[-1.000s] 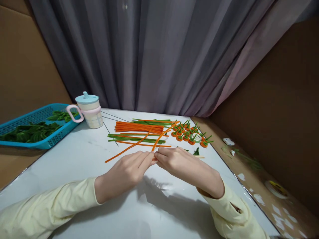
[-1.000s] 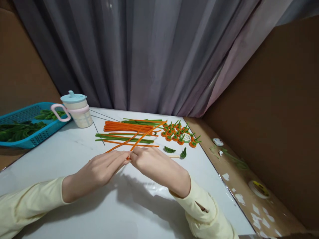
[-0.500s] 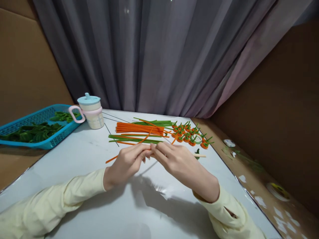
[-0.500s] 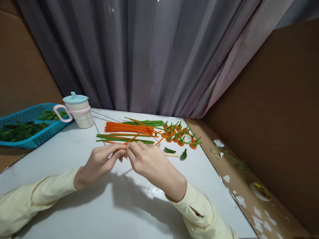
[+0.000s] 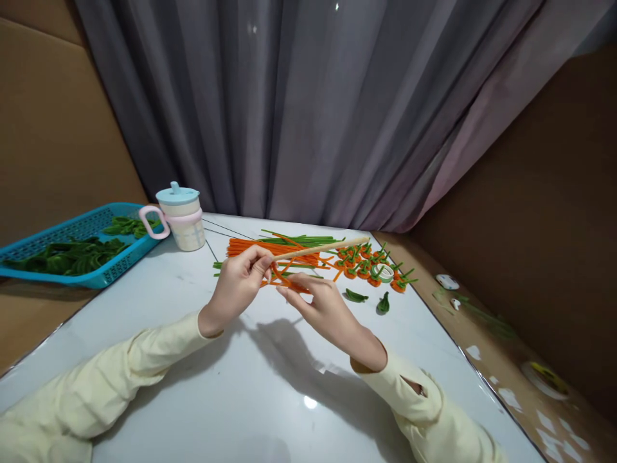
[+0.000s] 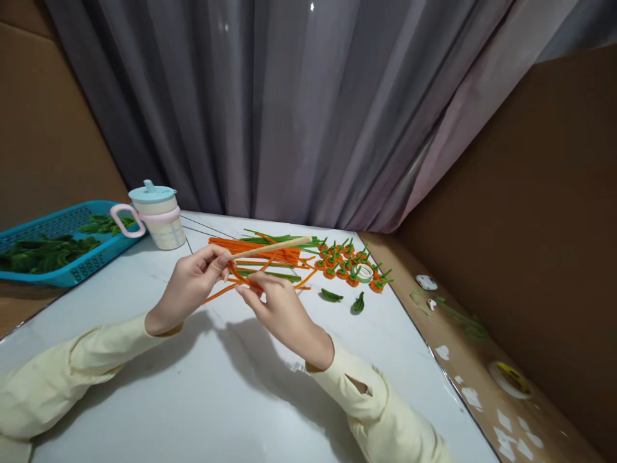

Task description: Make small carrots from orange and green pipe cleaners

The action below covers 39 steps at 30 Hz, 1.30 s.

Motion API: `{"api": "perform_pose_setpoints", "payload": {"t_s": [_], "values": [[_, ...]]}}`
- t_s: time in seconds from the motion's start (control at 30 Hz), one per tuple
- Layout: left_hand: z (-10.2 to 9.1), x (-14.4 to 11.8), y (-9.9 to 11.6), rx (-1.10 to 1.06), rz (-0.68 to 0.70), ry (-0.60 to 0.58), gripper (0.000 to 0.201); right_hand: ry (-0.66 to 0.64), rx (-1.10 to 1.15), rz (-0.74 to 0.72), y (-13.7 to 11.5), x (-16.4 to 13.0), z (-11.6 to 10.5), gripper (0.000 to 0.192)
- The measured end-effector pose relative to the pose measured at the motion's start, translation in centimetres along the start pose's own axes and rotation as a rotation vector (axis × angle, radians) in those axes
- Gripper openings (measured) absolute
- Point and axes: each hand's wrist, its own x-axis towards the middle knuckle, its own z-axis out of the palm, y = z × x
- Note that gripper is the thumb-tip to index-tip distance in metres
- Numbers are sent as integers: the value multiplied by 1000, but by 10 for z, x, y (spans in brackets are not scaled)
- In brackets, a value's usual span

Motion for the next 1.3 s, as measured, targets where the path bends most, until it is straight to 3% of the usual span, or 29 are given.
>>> {"api": "perform_pose_setpoints", "payload": {"t_s": [0.1,0.23,0.33,0.5,0.63,0.8,0.9,1.1,1.2,1.3], "values": [[1,2,-8,210,275,115,18,-108,49,69,-7,-3,-3,29],[4,1,-16,501,670,140,16,-97,-195,-34,-15,-12,-8,25],[4,-2,-16,625,795,52,17,-60,-421,-183,-17,-15,-15,21],[1,-4,-11,493,890,-96,19,240,-796,-410,-16,-10,-29,30],[1,-7,-6,280,808,-114,16,308,-913,-398,-10,-6,-31,28],[3,-10,0,147,647,-195,21,143,-817,-287,-6,-6,-37,23],[3,-11,3,75,472,-218,18,47,-735,-184,-9,-8,-42,26],[4,-11,6,-229,111,-290,6,-12,-652,-86,-16,-8,-43,30],[4,-12,6,-277,86,-320,7,-55,-574,-69,-15,-8,-45,27],[1,-13,7,-213,189,-344,8,-87,-395,-103,-11,-6,-49,27]]}}
